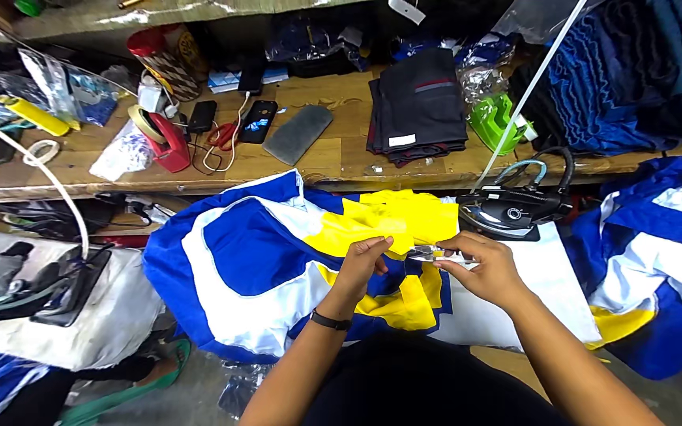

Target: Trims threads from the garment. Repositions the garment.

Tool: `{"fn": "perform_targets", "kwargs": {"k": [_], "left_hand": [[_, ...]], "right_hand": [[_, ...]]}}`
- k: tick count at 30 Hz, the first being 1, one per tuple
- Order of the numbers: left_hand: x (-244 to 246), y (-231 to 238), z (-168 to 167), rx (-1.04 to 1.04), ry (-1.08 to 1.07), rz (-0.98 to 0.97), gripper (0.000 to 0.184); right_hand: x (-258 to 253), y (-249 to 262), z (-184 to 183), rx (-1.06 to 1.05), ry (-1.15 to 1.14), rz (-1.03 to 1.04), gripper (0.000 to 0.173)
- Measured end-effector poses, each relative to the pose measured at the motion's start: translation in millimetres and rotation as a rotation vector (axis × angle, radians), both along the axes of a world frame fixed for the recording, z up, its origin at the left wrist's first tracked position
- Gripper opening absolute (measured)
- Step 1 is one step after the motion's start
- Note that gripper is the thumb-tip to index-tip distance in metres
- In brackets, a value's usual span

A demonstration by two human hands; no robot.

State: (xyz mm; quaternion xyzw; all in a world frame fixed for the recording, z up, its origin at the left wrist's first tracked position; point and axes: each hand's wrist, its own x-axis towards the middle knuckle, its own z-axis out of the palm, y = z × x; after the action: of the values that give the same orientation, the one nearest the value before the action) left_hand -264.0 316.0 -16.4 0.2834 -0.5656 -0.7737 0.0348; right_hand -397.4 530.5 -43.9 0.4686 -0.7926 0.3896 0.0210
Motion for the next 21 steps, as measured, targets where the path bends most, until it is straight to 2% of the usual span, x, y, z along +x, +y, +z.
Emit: {"fn": "perform_targets", "kwargs": {"k": [6,16,21], "left_hand": [[-2,2,-2,0.105,-0.046,0.044,0.026],[0,1,-2,0.106,-0.053,0.004,0.026],[1,-1,-2,0.087,-0.053,-0.003,0.027]], "right_hand": [[21,5,17,0.111,-0.019,-0.132,0.034],[35,-16,28,0.114,-0.003,-0.177,0.027],[40,-9,38,0.205,-0.07,-0.235,0.029]]}}
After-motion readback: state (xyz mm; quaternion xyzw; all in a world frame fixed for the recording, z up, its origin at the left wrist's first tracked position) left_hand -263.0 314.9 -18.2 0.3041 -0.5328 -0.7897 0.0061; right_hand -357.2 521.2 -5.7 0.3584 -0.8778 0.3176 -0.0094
